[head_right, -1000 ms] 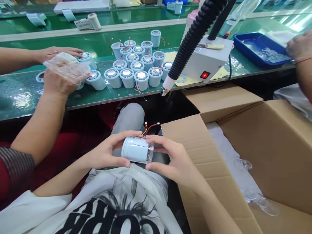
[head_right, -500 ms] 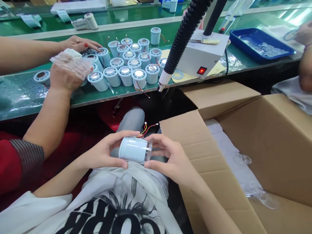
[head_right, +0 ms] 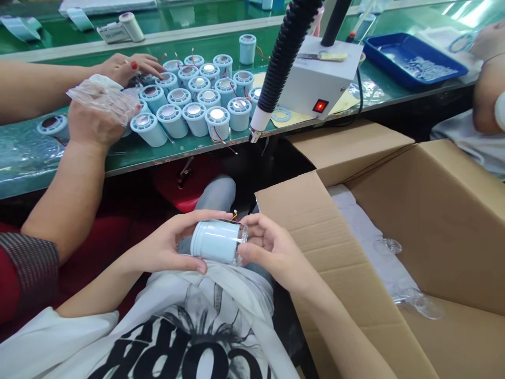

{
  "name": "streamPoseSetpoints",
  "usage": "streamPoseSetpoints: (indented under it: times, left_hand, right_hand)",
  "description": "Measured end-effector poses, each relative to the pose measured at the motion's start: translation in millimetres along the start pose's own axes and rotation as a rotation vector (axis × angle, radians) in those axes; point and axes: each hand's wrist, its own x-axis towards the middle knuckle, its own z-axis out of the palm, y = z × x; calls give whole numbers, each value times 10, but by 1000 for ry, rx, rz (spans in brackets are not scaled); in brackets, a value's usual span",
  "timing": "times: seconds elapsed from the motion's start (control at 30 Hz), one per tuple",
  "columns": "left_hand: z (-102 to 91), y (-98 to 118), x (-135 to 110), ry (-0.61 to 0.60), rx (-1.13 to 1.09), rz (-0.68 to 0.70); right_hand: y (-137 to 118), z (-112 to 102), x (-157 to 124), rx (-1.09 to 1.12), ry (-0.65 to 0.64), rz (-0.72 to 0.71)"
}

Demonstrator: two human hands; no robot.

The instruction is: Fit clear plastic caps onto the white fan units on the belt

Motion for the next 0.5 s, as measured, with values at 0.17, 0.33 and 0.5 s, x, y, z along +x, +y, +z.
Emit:
streamPoseSetpoints:
  times: [0.17, 0.33, 0.5]
  left_hand:
    - [3, 11, -38, 14, 31, 11]
    - [5, 8, -94, 24, 77, 34]
    - [18, -21, -150, 31, 90, 89]
  right_hand:
    - [64, 28, 36, 120, -48, 100]
    - [93, 71, 59, 178, -117, 178]
    - [83, 108, 61, 159, -144, 187]
